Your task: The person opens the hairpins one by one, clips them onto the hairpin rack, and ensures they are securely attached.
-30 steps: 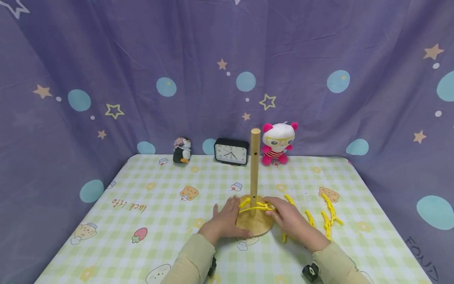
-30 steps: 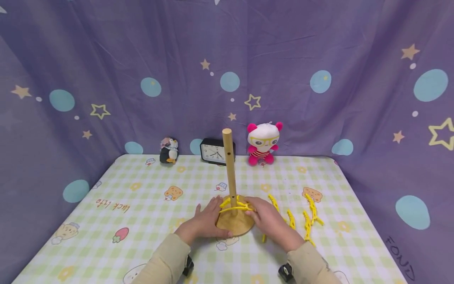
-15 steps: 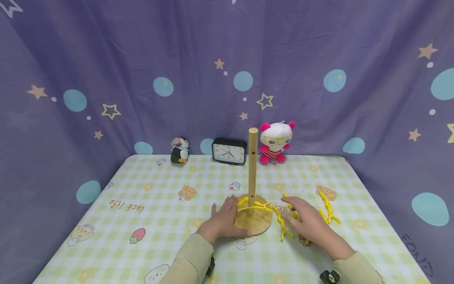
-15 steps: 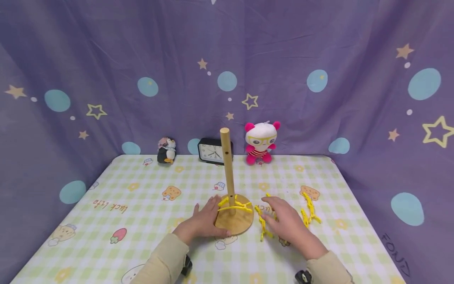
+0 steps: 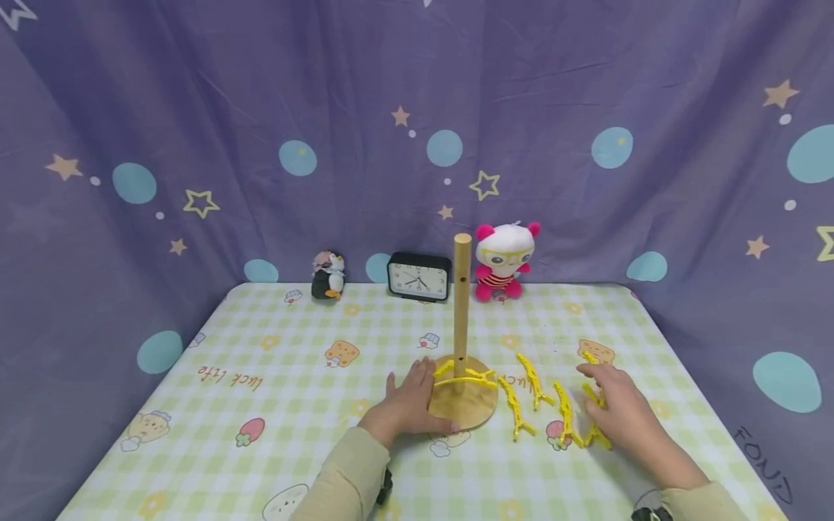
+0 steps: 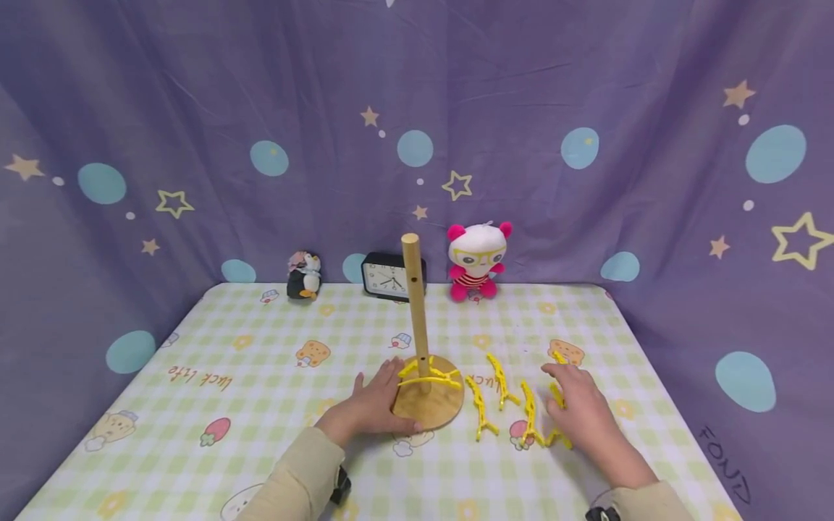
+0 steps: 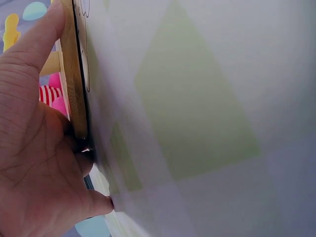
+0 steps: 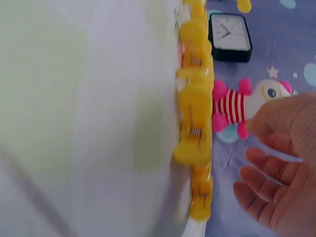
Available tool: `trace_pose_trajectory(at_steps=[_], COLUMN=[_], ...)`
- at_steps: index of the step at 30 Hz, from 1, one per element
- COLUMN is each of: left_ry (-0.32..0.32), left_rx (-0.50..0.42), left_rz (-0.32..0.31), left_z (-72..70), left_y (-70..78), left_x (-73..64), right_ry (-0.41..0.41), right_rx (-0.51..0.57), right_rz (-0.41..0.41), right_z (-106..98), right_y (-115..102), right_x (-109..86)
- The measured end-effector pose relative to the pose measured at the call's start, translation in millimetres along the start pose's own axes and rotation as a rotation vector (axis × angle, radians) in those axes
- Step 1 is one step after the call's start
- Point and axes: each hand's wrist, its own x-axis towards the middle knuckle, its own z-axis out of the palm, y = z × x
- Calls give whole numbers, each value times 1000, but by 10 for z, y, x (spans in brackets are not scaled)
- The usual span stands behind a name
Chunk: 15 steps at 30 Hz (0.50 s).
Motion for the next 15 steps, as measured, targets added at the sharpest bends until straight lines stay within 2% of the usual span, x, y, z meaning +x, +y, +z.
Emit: trace_pose_trajectory(at_steps=[3, 7, 15], left_ry=[0, 2, -4], left_rx=[0, 2, 7], left_rz=[-2, -10, -8], left_z=[0, 1, 16], left_y=[5, 13, 0], left_x=[1, 7, 28], right_ry=[10, -24, -166], right_rx=[-30, -49, -60], right_rz=[51, 123, 241], right_z=[-18, -37, -57], right_y=[106, 204, 293], right_x=[-32, -56, -3])
